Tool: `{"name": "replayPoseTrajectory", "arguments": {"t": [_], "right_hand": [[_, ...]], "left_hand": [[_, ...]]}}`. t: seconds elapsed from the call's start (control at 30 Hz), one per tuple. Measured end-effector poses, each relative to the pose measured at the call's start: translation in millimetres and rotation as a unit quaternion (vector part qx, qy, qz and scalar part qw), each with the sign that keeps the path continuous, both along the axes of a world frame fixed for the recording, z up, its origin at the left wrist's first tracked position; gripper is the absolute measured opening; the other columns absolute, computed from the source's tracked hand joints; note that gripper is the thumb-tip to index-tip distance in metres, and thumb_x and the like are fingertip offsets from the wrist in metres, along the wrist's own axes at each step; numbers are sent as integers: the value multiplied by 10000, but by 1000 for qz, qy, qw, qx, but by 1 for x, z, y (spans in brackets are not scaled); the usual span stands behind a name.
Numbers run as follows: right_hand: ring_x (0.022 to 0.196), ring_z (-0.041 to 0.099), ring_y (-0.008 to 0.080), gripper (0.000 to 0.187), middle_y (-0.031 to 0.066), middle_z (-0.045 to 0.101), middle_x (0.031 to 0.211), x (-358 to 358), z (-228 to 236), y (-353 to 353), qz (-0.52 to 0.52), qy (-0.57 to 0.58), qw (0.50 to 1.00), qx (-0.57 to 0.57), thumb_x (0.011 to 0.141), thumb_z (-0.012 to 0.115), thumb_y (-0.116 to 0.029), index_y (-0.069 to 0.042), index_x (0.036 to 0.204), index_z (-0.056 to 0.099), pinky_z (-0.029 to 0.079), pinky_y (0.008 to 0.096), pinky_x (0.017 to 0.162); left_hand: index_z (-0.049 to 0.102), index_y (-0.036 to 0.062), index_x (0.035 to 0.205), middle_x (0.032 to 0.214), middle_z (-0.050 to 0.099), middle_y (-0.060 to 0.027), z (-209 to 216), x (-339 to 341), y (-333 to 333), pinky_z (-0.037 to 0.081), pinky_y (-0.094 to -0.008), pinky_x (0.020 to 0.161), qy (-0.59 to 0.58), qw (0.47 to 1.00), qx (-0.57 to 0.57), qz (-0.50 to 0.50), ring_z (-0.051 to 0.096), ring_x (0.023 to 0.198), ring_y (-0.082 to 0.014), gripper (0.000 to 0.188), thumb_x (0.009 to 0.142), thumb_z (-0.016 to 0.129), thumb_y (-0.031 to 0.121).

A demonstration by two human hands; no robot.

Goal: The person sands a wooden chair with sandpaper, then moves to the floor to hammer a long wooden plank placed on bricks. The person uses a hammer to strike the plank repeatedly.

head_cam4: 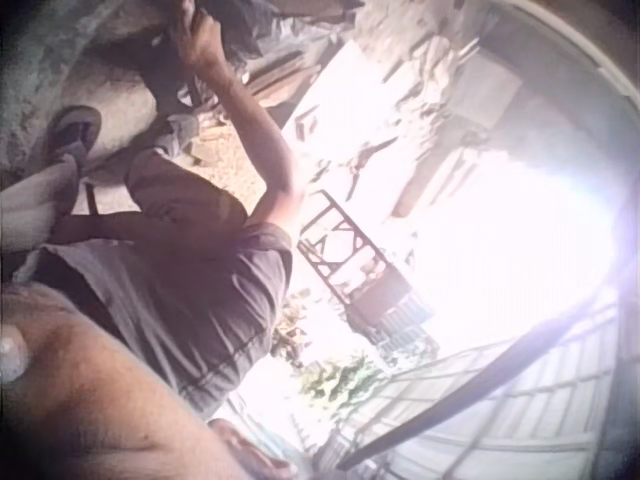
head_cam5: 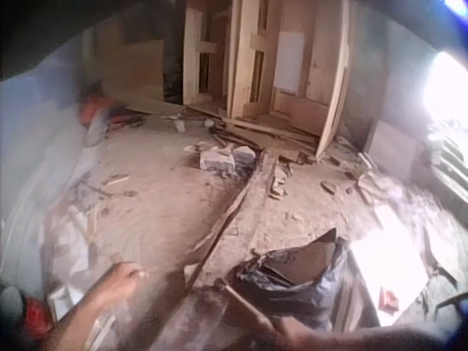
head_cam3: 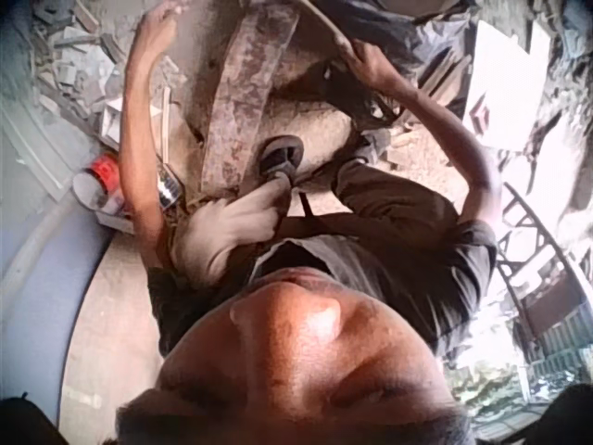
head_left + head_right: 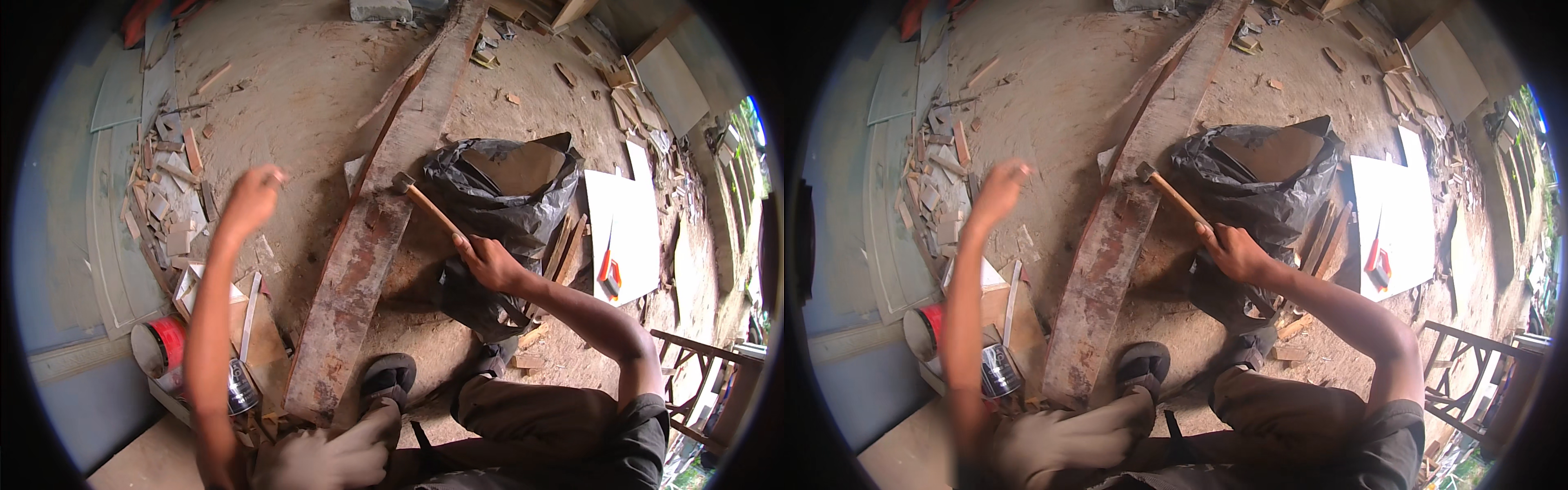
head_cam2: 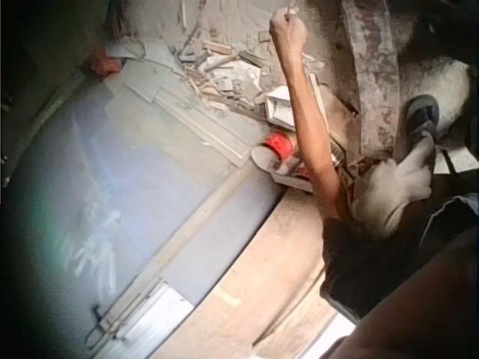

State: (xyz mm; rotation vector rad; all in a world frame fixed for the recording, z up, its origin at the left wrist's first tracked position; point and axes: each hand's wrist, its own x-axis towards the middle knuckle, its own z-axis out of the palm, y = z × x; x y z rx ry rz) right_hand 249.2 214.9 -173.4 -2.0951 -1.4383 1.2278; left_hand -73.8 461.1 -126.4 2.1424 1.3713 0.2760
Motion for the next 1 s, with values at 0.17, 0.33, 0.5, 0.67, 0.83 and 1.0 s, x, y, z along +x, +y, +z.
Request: {"name": "replayPoseTrajectory", "arguments": {"t": [0.17, 0.33, 0.5, 0.67, 0.83, 1.0], "right_hand": [[676, 570, 387, 554, 271, 571, 699, 3, -17, -6, 2, 1, 998, 56, 1016, 413, -446, 68, 860, 550, 456, 450, 642], [586, 501, 219, 518, 199, 522, 623, 1, -11, -3, -26, 32, 999, 21, 1025, 414, -426, 46, 836, 520, 426, 423, 590], [610, 592, 258, 608, 139, 572, 640, 8, -31, -5, -26, 73, 997, -15, 997, 411, -526, 52, 870, 551, 451, 395, 602], [468, 424, 107, 598, -21, 422, 585, 4, -27, -4, -150, 296, 934, -136, 975, 383, -606, -43, 822, 512, 349, 281, 437], [417, 348, 66, 543, -46, 387, 568, 8, -19, -7, -191, 414, 876, -156, 977, 365, -605, -85, 889, 495, 262, 225, 369], [483, 394, 56, 476, -42, 419, 618, 1, -6, -38, -180, 399, 899, -34, 1019, 322, -512, -72, 971, 495, 312, 212, 432]], "left_hand": [[669, 5, 1070, 1040, 671, -199, 29, -6, 41, 482, -412, 872, 6, 994, 103, -34, 645, 996, -298, 301, 974, 522, 249], [657, -26, 1071, 1030, 663, -199, -61, -5, -35, 495, -416, 861, -65, 986, 107, -107, 638, 986, -336, 302, 938, 600, 240], [408, -17, 1372, 1294, 463, -268, -100, 7, -138, 385, -540, 1002, -44, 995, 85, 1, 485, 1204, -408, 683, 935, 542, 490], [170, -55, 1479, 1458, 234, -359, -92, 30, -203, 268, -639, 1054, 68, 996, 56, 4, 283, 1356, -487, 1103, 762, 708, 588], [-21, -38, 1499, 1502, -9, -389, -91, 48, -202, 178, -748, 1014, 219, 975, -24, -23, 133, 1383, -552, 1290, 641, 845, 385], [11, -37, 1505, 1508, 112, -367, -61, 23, -172, 185, -540, 1146, 68, 982, -168, -50, 158, 1418, -476, 1187, 613, 762, 187]]}}
